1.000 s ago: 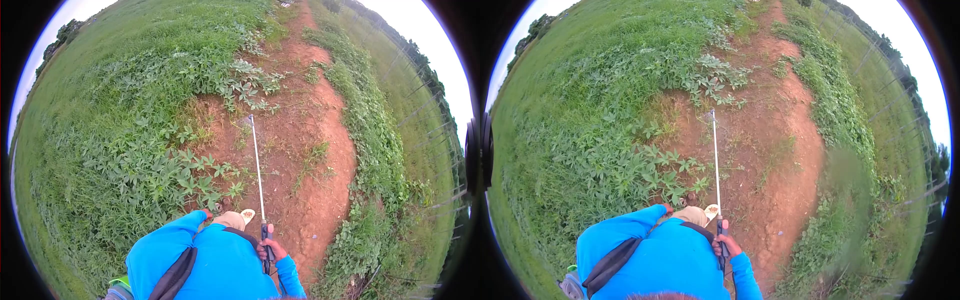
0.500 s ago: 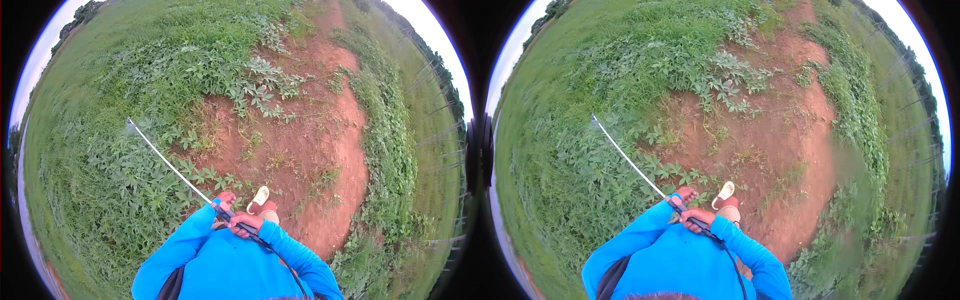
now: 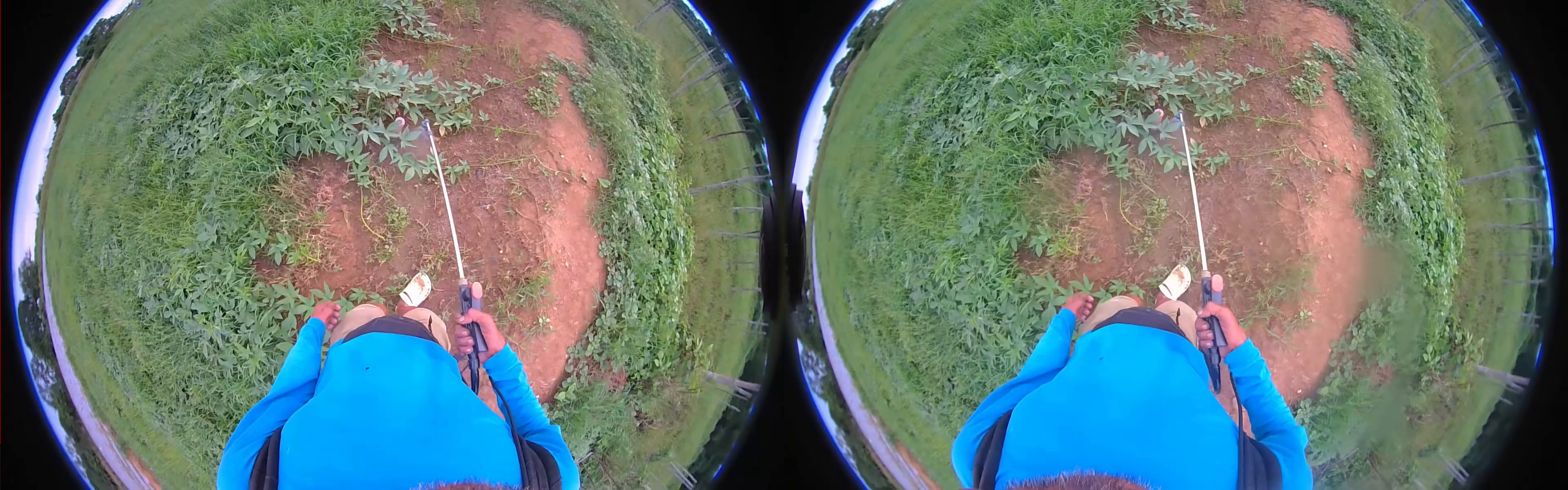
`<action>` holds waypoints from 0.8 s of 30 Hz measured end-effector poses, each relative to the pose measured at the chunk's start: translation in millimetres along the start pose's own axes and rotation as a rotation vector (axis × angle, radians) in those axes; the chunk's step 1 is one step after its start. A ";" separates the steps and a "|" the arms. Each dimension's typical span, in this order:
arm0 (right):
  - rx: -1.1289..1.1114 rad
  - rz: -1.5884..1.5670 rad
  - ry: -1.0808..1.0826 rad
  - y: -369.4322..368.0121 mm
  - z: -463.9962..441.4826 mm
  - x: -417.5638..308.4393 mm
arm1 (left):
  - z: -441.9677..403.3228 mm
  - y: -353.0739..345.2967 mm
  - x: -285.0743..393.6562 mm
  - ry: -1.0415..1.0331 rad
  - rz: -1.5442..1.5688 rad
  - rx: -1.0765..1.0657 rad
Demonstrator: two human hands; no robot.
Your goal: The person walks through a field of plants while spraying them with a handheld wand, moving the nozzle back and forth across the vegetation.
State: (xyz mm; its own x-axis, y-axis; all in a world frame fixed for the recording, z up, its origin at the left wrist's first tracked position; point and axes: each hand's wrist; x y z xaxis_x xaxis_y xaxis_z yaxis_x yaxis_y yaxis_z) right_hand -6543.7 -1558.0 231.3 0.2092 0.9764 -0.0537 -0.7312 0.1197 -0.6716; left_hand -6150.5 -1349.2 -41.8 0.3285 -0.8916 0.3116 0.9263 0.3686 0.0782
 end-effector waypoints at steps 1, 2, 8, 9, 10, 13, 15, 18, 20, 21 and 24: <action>0.045 -0.030 0.066 -3.6 8.8 -19.3 | 3.0 -12.8 34.0 -0.001 -0.007 0.024; 0.103 -0.107 0.119 6.1 8.7 -35.6 | 13.4 -26.3 71.0 -0.006 -0.011 0.046; 0.341 -0.095 0.458 -5.4 -10.1 -127.5 | -18.7 -49.6 164.6 -0.060 0.011 -0.005; 0.386 -0.117 0.543 -11.9 -16.9 -142.9 | -23.5 -50.9 176.7 -0.054 -0.024 0.000; 0.409 -0.131 0.576 -19.8 -22.9 -158.3 | -68.6 -37.4 160.1 -0.331 -0.334 0.019; 0.398 -0.065 0.537 -46.5 -41.3 -207.4 | -131.1 -19.2 162.3 -0.881 -0.916 0.089; 0.361 -0.084 0.514 -63.1 -55.2 -240.8 | -135.0 -31.0 212.3 -0.078 -0.396 -0.025; 0.146 -0.117 0.311 -96.4 -55.3 -271.4 | -169.7 -36.0 244.2 0.260 -0.069 0.030; 0.080 -0.126 0.206 -126.8 -52.7 -296.1 | -219.7 -32.0 283.4 0.162 0.181 -0.045; 0.014 -0.165 0.112 -136.7 -51.6 -302.1 | -208.7 -34.9 324.2 0.132 0.166 -0.050; -0.023 -0.151 -0.031 -160.3 -54.5 -326.1 | -159.0 -48.3 450.0 -0.017 0.030 -0.074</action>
State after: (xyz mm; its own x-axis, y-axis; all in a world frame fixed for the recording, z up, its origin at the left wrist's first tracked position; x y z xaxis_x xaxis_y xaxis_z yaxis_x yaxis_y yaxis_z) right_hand -6459.4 -1905.3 316.2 0.2954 0.9526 0.0723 -0.6775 0.2622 -0.6872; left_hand -6018.1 -1810.1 -55.9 0.3540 -0.8755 0.3289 0.9273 0.3743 -0.0016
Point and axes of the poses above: each hand's wrist, its own z-axis away from the middle knuckle, its own y-axis out of the back of the hand, x = y × z, and after that the axes turned 5 degrees about y, right-handed
